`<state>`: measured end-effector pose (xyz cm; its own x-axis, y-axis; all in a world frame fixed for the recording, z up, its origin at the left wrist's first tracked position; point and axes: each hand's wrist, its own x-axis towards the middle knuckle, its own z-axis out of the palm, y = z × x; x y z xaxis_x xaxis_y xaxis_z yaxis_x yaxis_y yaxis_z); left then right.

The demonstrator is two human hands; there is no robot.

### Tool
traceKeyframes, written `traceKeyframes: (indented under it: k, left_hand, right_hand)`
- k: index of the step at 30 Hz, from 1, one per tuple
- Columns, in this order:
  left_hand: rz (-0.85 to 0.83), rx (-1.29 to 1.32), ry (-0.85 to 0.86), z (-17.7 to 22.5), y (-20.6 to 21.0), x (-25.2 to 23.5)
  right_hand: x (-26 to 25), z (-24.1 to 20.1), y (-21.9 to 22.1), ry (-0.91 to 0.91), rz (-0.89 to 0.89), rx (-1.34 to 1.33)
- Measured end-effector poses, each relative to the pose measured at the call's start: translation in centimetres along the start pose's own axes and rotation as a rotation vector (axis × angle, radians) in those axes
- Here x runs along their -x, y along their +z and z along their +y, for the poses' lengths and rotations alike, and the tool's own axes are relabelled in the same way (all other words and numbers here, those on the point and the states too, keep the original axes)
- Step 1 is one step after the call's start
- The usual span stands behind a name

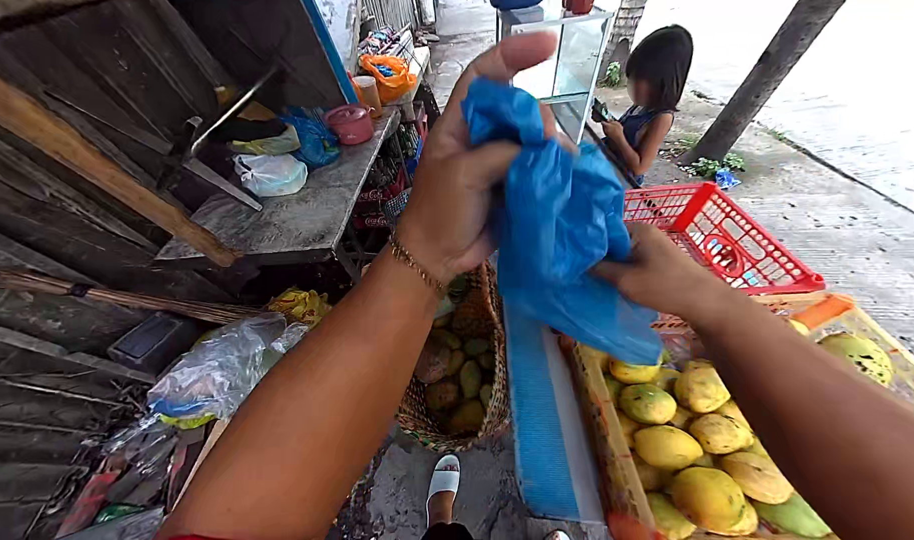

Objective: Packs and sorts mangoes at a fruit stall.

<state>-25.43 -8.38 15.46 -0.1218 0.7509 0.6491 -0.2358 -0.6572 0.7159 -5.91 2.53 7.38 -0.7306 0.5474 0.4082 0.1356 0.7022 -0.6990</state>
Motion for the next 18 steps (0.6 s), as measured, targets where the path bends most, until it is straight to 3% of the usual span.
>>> traceKeyframes:
  k: [4, 6, 8, 10, 12, 15, 18]
  left_hand:
    - [-0.262, -0.414, 0.073, 0.9, -9.3, 4.5]
    - [-0.341, -0.576, -0.184, 0.8, -12.3, 7.2]
    - [-0.334, -0.484, -0.564, 0.1, -13.9, 9.6]
    - [-0.187, -0.137, -0.769, -1.7, -15.4, 11.5]
    - [-0.013, 0.339, -0.747, -3.6, -16.5, 12.5]
    - [0.368, 0.738, -0.616, -6.3, -17.2, 13.3]
    - [0.582, 0.764, -0.604, -8.3, -18.0, 13.1]
  right_hand:
    - [-4.6, -1.7, 4.1, 0.184, 0.29, -0.588]
    - [-6.7, -3.0, 6.7, 0.105, 0.394, -0.702]
    - [-8.0, -4.0, 10.0, -0.104, 0.424, -0.608]
    - [-8.3, -4.8, 13.0, -0.345, 0.396, -0.371]
    - [-7.7, -5.6, 15.8, -0.443, 0.324, -0.202]
    - [-5.4, -5.0, 20.5, -0.364, 0.234, -0.298]
    - [-2.1, -3.1, 24.5, -0.071, 0.37, -0.608]
